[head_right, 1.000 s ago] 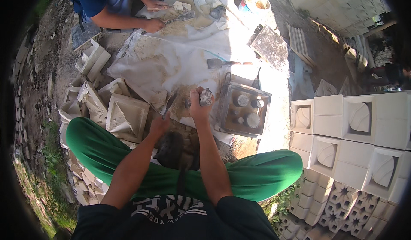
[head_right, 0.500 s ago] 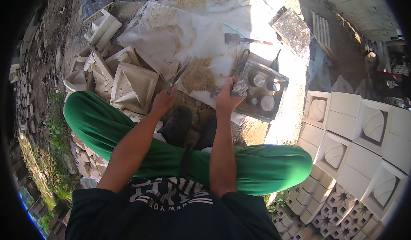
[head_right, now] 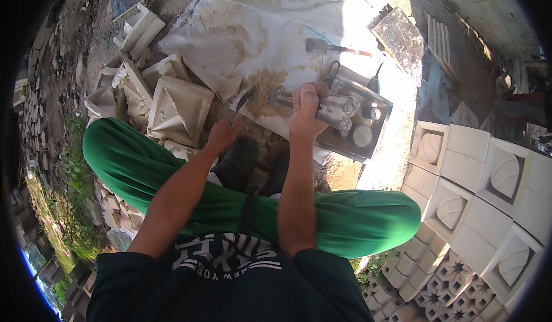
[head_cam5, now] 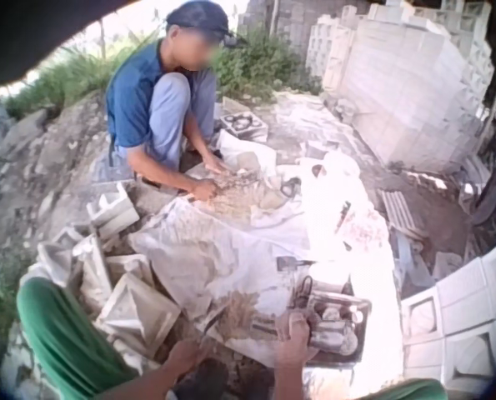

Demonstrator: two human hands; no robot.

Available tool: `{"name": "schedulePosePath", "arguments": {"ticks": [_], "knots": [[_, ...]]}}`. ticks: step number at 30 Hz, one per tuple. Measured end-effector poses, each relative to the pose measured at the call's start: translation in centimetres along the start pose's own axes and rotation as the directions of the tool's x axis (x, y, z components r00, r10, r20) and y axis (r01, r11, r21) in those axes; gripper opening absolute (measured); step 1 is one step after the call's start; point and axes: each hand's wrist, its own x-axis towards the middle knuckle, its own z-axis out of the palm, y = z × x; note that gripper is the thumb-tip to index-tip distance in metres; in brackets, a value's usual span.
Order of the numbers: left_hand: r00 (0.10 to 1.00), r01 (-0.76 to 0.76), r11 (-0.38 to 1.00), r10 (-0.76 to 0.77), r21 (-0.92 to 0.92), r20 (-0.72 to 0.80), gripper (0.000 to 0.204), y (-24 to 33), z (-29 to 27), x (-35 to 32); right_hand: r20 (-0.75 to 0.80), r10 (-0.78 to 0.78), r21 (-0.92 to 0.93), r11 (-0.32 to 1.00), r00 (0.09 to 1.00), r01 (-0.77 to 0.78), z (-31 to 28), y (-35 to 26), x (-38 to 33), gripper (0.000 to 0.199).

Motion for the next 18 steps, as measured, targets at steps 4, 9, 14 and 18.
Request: {"name": "schedulePosePath", "arguments": {"ticks": [4,9,14,18], "knots": [[1.0,0.004,1.0,-0.004,0.021,0.009,0.073,0.2,1.3,1.1,0.107,-0.088,0.089,0.993,0.99,0.078,-0.2,-0.8,0.1,0.027],[0.997,-0.064,0.997,0.066,-0.046,0.041,0.071,1.2,1.7,1.1,0.016,0.018,-0.227,0.974,1.0,-0.013,-0.8,7.4,-0.8,0.028],[0.999,-0.014,0.999,0.016,-0.05,0.034,0.071,0.6,2.0,1.9,0.007,0.151,-0.104,0.983,0.989,-0.15,-0.4,4.9,-0.2,0.02],[0.998,-0.022,0.998,0.025,-0.061,0.064,0.072,0.4,2.1,2.0,0.083,0.061,-0.037,0.998,0.995,-0.058,0.4,1.5,-1.5,0.026]]}}
